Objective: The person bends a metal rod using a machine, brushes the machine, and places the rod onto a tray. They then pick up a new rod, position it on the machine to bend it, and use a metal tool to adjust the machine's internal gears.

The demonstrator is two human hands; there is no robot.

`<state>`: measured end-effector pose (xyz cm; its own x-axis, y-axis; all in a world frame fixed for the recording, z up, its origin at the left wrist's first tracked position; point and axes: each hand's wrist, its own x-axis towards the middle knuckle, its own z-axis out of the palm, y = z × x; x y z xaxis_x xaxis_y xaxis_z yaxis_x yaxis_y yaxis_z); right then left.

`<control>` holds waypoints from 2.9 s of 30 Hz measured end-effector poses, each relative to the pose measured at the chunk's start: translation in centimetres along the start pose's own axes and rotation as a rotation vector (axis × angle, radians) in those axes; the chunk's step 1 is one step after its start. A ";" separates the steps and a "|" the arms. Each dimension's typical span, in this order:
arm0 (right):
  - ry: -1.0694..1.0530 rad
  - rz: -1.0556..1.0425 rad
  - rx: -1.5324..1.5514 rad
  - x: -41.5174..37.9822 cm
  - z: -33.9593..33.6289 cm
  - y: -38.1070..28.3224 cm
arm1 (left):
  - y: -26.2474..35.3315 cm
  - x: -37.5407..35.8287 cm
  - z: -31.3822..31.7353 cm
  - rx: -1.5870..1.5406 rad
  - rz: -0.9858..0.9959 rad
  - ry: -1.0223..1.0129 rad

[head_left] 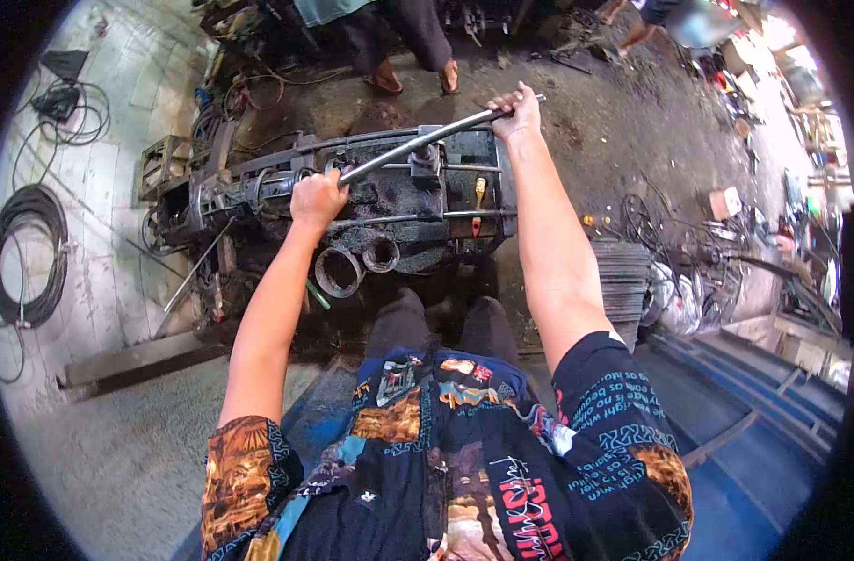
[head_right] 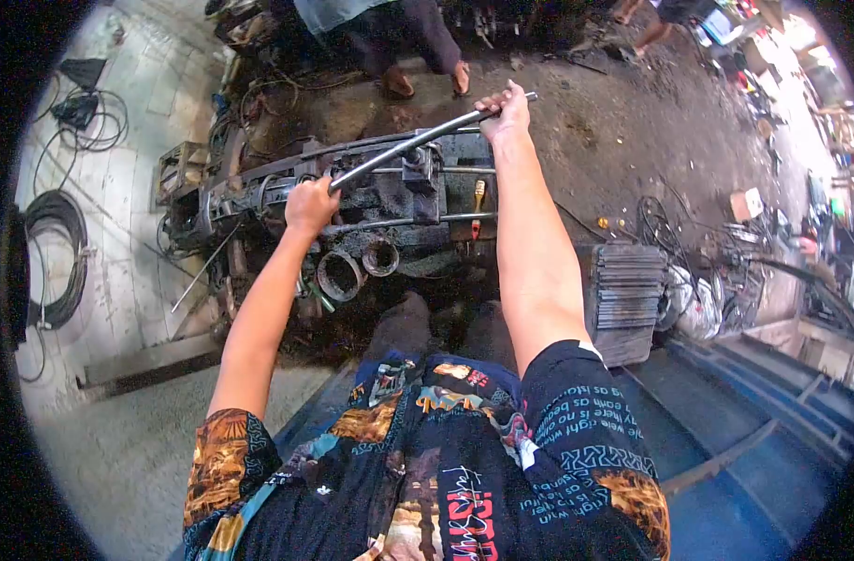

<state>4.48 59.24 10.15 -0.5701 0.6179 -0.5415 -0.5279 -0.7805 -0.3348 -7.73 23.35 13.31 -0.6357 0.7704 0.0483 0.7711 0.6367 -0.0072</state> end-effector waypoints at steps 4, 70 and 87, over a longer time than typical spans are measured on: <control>0.008 -0.114 0.047 -1.8 -1.4 0.1 | -2.0 2.1 0.6 0.015 0.106 0.005; -0.071 0.296 -1.001 -20.9 -3.1 23.9 | -11.5 -10.3 -3.5 -0.585 0.005 0.439; -0.337 0.413 -1.123 -22.2 0.5 24.5 | -9.9 -9.9 -8.1 -0.503 -0.051 0.396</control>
<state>3.94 26.44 14.38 -0.7865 0.1703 -0.5937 0.4651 -0.4691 -0.7507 -8.76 9.13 21.02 -0.6846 0.6079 0.4021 0.7242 0.5051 0.4695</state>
